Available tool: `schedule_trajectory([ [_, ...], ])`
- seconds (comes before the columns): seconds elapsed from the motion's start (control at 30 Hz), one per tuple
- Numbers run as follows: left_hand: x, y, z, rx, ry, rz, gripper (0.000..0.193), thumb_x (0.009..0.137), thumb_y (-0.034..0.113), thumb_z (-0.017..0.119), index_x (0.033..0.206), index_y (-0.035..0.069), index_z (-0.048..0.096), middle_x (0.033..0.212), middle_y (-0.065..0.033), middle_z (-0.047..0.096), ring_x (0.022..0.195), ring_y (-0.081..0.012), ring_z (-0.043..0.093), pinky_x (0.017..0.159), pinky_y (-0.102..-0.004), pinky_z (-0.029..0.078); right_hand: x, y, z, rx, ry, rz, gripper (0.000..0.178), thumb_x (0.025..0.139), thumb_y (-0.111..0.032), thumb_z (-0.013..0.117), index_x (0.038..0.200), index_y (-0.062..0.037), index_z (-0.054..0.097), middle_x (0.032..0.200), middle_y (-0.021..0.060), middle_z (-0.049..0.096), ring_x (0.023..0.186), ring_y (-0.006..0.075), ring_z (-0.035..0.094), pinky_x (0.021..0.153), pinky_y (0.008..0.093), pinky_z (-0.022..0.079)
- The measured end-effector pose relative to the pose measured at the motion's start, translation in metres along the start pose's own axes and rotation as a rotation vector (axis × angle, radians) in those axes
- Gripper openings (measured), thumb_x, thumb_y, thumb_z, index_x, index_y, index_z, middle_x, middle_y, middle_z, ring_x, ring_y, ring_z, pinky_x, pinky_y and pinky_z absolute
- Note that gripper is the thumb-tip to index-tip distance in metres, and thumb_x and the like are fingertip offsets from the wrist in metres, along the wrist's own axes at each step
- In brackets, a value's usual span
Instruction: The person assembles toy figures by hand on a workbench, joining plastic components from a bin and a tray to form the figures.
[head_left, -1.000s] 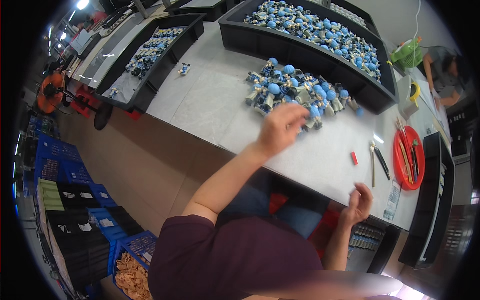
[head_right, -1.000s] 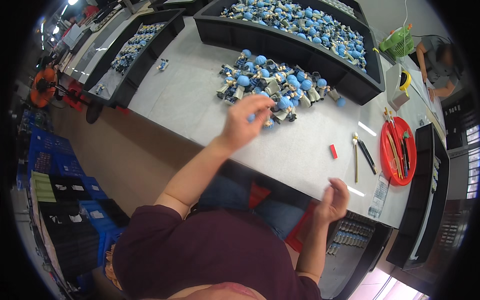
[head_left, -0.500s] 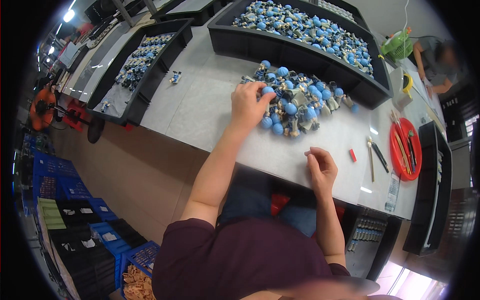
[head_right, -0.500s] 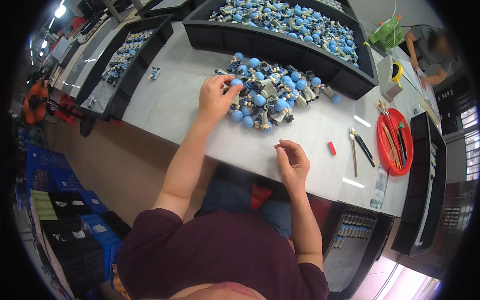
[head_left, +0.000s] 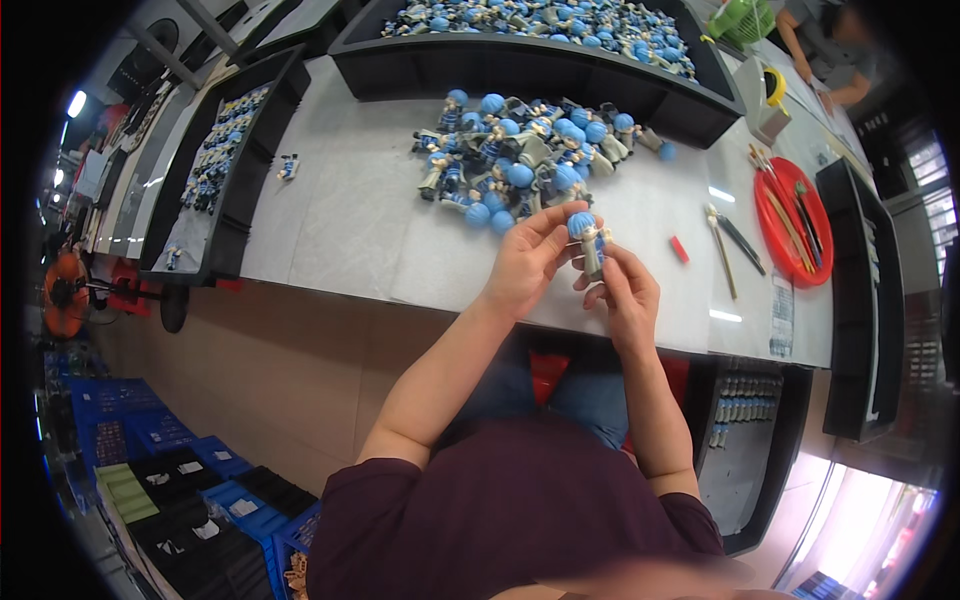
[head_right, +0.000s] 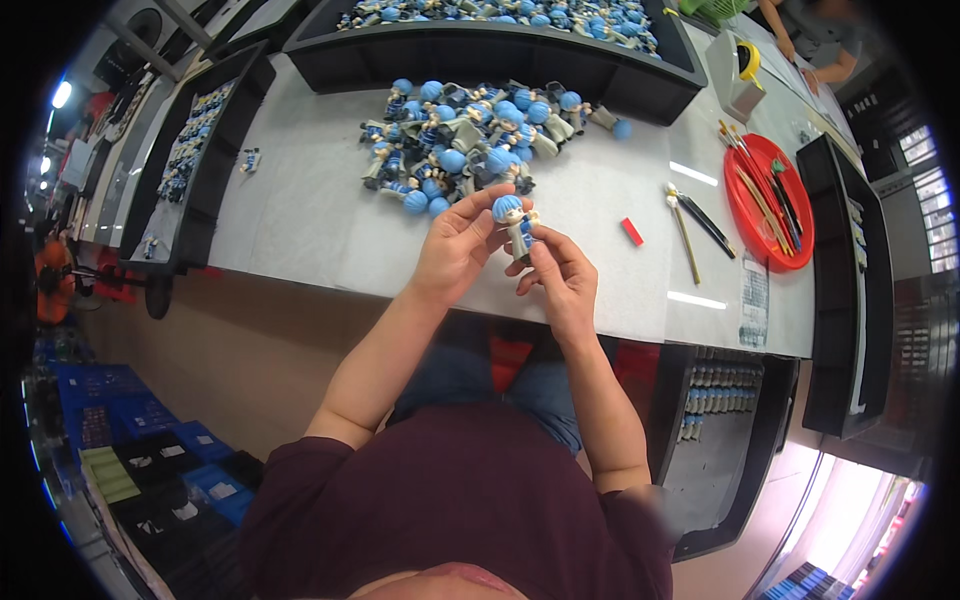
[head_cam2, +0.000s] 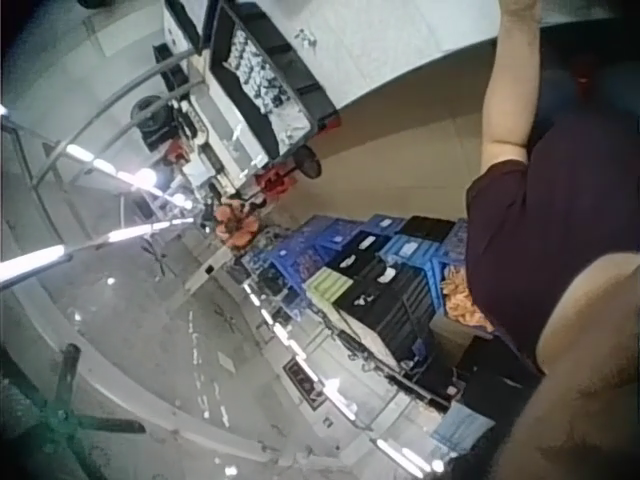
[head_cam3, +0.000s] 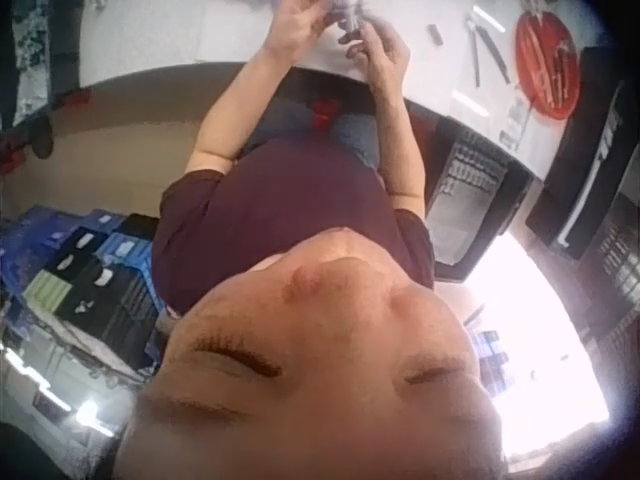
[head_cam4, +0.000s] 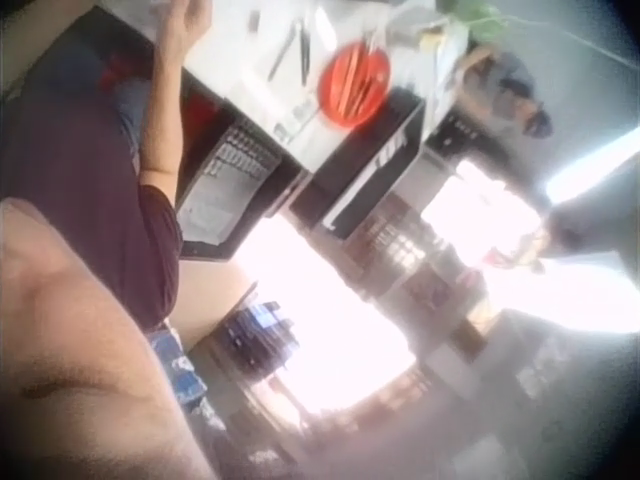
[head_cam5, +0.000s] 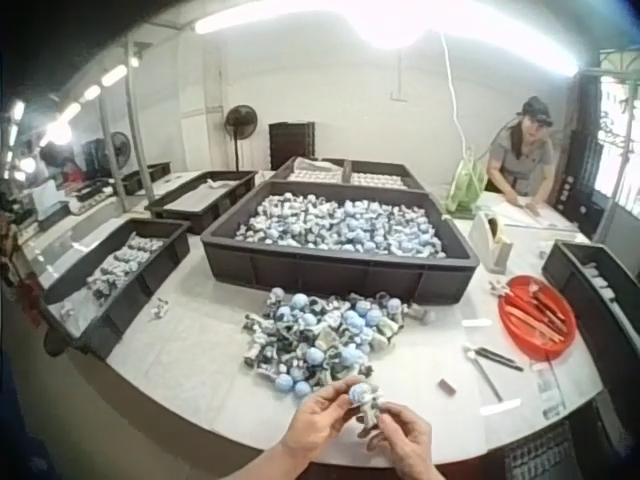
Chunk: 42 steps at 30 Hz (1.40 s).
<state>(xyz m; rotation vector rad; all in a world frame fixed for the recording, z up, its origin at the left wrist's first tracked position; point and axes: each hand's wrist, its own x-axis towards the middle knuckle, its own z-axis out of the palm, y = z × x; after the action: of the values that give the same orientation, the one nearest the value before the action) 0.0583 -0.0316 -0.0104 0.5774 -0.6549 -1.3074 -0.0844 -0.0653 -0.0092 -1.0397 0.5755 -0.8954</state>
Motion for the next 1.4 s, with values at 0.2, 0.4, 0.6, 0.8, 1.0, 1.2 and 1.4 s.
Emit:
schedule_trajectory([
  [0.2, 0.005, -0.021, 0.009, 0.189, 0.076, -0.047, 0.030, 0.087, 0.013, 0.048, 0.115, 0.002, 0.050, 0.106, -0.0108, 0.056, 0.094, -0.0157, 0.054, 0.082, -0.0305, 0.044, -0.004, 0.004, -0.025, -0.259, 0.083, -0.162, 0.025, 0.082, -0.007, 0.056, 0.104, 0.0052, 0.052, 0.086, 0.0101, 0.058, 0.074, 0.0138, 0.057, 0.059, 0.0229, 0.048],
  [0.4, 0.003, -0.025, 0.005, 0.155, 0.107, -0.014, 0.030, 0.085, 0.014, 0.053, 0.113, 0.002, 0.052, 0.097, -0.0058, 0.059, 0.086, -0.0138, 0.057, 0.077, -0.0297, 0.046, -0.007, 0.001, -0.024, -0.183, 0.074, -0.087, 0.024, 0.088, -0.011, 0.047, 0.103, 0.0051, 0.054, 0.089, 0.0104, 0.059, 0.076, 0.0140, 0.058, 0.066, 0.0258, 0.049],
  [0.6, 0.000, -0.027, 0.002, 0.114, 0.119, 0.000, 0.029, 0.084, 0.012, 0.054, 0.112, 0.003, 0.053, 0.094, -0.0045, 0.060, 0.084, -0.0134, 0.057, 0.075, -0.0301, 0.047, -0.007, -0.002, -0.024, -0.269, 0.025, -0.089, 0.024, 0.089, -0.011, 0.043, 0.103, 0.0048, 0.055, 0.091, 0.0110, 0.059, 0.078, 0.0142, 0.058, 0.067, 0.0263, 0.049],
  [0.8, 0.002, -0.028, 0.002, 0.094, 0.122, -0.005, 0.027, 0.083, 0.011, 0.055, 0.108, 0.002, 0.054, 0.093, -0.0044, 0.060, 0.084, -0.0136, 0.057, 0.074, -0.0302, 0.047, -0.006, 0.002, -0.026, -0.268, 0.064, -0.111, 0.023, 0.089, -0.010, 0.043, 0.103, 0.0049, 0.053, 0.091, 0.0109, 0.058, 0.077, 0.0146, 0.058, 0.066, 0.0248, 0.049],
  [1.0, 0.002, -0.026, 0.002, 0.108, 0.159, -0.019, 0.025, 0.083, 0.011, 0.055, 0.106, 0.002, 0.054, 0.092, -0.0050, 0.060, 0.083, -0.0132, 0.057, 0.072, -0.0293, 0.048, -0.006, -0.002, -0.023, -0.248, 0.063, -0.066, 0.023, 0.089, -0.010, 0.044, 0.104, 0.0052, 0.052, 0.091, 0.0116, 0.058, 0.078, 0.0153, 0.057, 0.068, 0.0258, 0.048],
  [1.2, 0.002, -0.027, -0.001, 0.086, 0.154, -0.006, 0.026, 0.082, 0.009, 0.057, 0.106, 0.002, 0.054, 0.091, -0.0065, 0.060, 0.083, -0.0136, 0.058, 0.073, -0.0300, 0.049, -0.007, 0.001, -0.021, -0.250, -0.011, -0.118, 0.027, 0.085, -0.007, 0.050, 0.108, 0.0066, 0.048, 0.097, 0.0126, 0.056, 0.084, 0.0172, 0.056, 0.072, 0.0280, 0.047],
  [1.4, 0.001, -0.030, -0.003, 0.106, 0.133, 0.019, 0.026, 0.081, 0.008, 0.057, 0.106, 0.001, 0.054, 0.091, -0.0071, 0.060, 0.082, -0.0143, 0.058, 0.074, -0.0304, 0.049, -0.006, 0.002, -0.025, -0.210, -0.043, -0.104, 0.029, 0.085, -0.006, 0.050, 0.110, 0.0061, 0.046, 0.100, 0.0138, 0.056, 0.086, 0.0176, 0.056, 0.073, 0.0287, 0.047],
])
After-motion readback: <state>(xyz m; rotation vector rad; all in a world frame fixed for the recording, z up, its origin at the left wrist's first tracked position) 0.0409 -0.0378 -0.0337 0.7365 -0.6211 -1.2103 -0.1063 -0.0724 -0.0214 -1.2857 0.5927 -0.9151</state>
